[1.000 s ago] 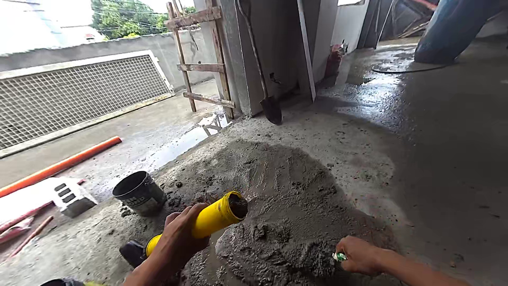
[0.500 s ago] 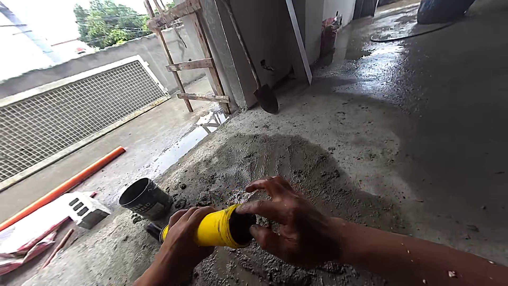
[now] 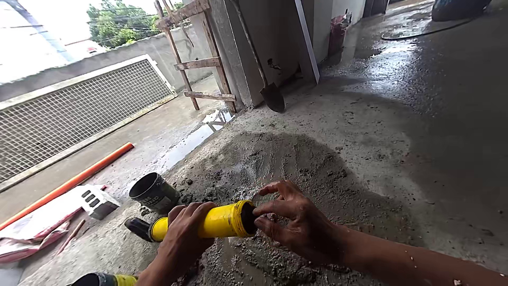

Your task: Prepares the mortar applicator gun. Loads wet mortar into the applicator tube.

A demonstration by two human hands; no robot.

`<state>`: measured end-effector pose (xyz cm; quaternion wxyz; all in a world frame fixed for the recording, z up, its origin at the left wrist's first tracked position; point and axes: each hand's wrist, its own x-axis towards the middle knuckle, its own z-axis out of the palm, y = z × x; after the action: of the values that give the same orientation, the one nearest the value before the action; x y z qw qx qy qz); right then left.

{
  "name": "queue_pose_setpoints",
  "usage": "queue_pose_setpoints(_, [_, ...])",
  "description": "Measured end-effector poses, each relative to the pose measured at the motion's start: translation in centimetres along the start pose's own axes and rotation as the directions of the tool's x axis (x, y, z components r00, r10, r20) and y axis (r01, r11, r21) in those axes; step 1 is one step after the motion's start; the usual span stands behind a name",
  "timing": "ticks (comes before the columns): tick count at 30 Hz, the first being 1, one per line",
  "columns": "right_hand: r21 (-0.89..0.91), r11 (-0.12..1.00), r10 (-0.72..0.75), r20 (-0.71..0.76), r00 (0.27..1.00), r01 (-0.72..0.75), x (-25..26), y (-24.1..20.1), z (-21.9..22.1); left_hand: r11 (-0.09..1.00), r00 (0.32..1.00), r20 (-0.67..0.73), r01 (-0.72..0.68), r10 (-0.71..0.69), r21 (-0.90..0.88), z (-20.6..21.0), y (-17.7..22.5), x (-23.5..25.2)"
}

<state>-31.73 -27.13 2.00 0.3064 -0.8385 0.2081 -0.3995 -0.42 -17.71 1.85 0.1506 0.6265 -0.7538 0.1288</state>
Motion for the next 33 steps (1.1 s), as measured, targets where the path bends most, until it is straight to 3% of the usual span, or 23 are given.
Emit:
queue_pose_setpoints(9, [-0.123, 0.992, -0.048, -0.111, 0.993, 0.034, -0.6, 2.6, 3.4, 0.984, 0.978, 0.158, 0.116, -0.137, 0.138, 0.1, 2.1, 0.1])
queue_pose_setpoints(18, [-0.023, 0.993, 0.12, 0.025, 0.992, -0.119, -1.9, 4.3, 5.2, 0.977, 0.968, 0.204, 0.111, -0.148, 0.182, 0.7, 1.9, -0.6])
queue_pose_setpoints(22, [-0.005, 0.994, 0.108, 0.068, 0.992, -0.108, -2.5, 4.9, 6.8, 0.971, 0.961, 0.228, 0.104, -0.154, 0.214, 0.5, 1.8, -1.6])
queue_pose_setpoints(24, [-0.095, 0.987, 0.15, 0.207, 0.967, -0.133, -3.2, 5.8, 6.9, 0.96, 0.926, 0.323, 0.113, -0.196, 0.257, 0.3, 2.3, -1.8])
queue_pose_setpoints(27, [-0.287, 0.931, 0.338, 0.446, 0.828, -0.225, -4.9, 8.0, 6.8, 0.918, 0.814, 0.488, 0.13, -0.315, 0.375, -0.8, 3.2, -2.3])
queue_pose_setpoints(28, [-0.306, 0.921, 0.362, 0.443, 0.82, -0.241, -5.6, 8.4, 6.4, 0.906, 0.774, 0.53, 0.131, -0.347, 0.403, -1.5, 3.4, -2.4])
queue_pose_setpoints(31, [-0.301, 0.933, 0.289, 0.302, 0.908, -0.197, -8.1, 8.5, 5.1, 0.886, 0.7, 0.588, 0.141, -0.405, 0.442, -3.8, 4.1, -3.5])
queue_pose_setpoints(33, [-0.374, 0.914, 0.281, 0.307, 0.909, -0.156, -10.0, 9.1, 5.3, 0.865, 0.57, 0.678, 0.124, -0.463, 0.486, -3.4, 3.7, -5.3])
